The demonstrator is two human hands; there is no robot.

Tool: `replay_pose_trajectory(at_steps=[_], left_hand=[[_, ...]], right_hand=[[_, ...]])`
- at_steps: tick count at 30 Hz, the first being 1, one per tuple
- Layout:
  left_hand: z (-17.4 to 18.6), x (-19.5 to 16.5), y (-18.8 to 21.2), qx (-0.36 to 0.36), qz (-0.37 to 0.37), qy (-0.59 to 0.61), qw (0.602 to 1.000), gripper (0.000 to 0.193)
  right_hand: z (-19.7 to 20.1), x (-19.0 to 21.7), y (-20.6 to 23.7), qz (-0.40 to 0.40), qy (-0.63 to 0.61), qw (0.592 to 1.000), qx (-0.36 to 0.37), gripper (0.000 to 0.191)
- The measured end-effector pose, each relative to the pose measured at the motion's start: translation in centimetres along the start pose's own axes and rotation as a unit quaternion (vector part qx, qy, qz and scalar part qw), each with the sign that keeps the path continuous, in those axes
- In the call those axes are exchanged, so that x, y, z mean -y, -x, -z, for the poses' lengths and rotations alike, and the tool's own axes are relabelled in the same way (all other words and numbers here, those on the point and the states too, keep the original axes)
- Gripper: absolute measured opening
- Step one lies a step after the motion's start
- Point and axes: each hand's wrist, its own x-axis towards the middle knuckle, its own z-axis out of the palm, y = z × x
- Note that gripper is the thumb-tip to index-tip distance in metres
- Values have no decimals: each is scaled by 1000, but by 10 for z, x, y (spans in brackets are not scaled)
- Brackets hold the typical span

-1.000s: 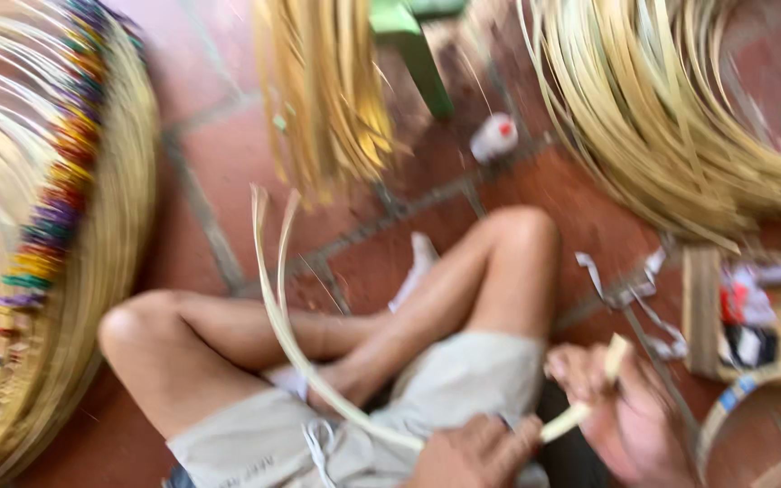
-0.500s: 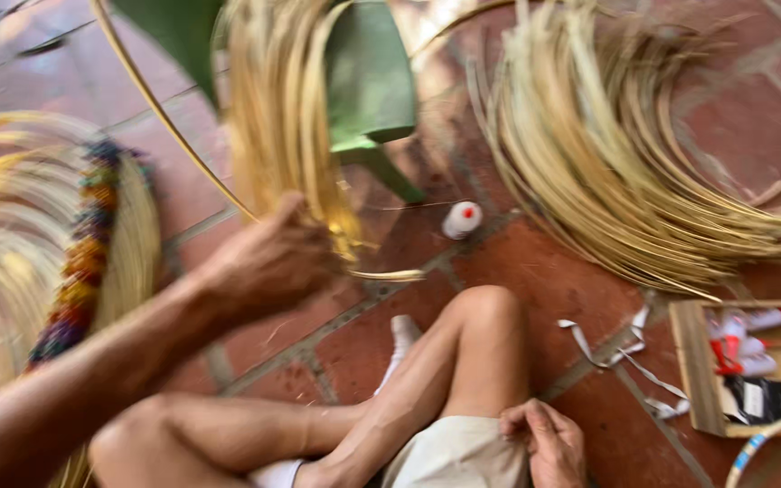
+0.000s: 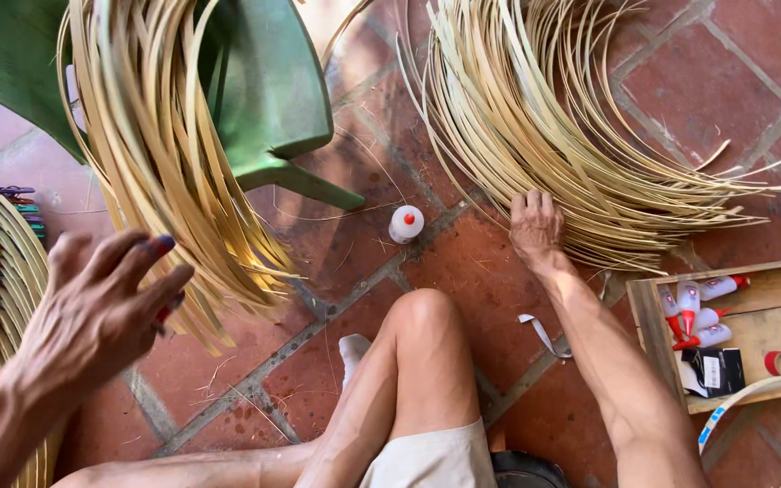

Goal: The person sits on a tiled floor and repeatedly picks up thin bamboo strips, applies glue to the ends, and joins them to a growing woven structure. The person handles the strips by hand and uses glue bottles placed nearby.

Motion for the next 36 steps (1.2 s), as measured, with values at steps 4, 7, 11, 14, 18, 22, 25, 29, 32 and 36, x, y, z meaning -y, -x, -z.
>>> replay_pose_trajectory(at_steps=[4, 7, 11, 14, 18, 22, 25, 29, 32, 36], left_hand=[[-26, -38, 79, -15, 122, 74, 990, 44], [-71, -77, 137, -76, 170, 132, 974, 40], [-146, -139, 197, -107, 231, 231, 939, 40], [-193, -186, 214, -68, 301, 290, 906, 55], [-210, -209, 231, -64, 263, 257, 928, 53], [-205, -204, 227, -91, 319, 272, 903, 46], [-197, -199, 215, -81, 338, 277, 896, 44], [-180, -199, 203, -68, 345, 284, 892, 47], [-162, -203, 199, -62, 358, 282, 888, 48], [-141, -207, 200, -37, 355, 289, 888, 48]], right_hand=[[-12, -14, -10, 48, 91, 994, 36, 10], [-6, -32, -15, 77, 4, 997, 25, 8], [4, -29, -10, -34, -185, 967, 170, 10], [-2, 2, 2, -37, -195, 965, 169, 28], [-11, 40, 10, 2, -117, 991, 64, 18], [13, 44, -5, -73, -291, 951, 76, 15], [73, 30, -14, -180, -480, 843, 163, 16], [204, 6, 14, -249, -710, 643, 142, 20], [303, 4, 69, -218, -844, 487, 48, 20], [355, 73, 176, -159, -897, 403, -86, 31]])
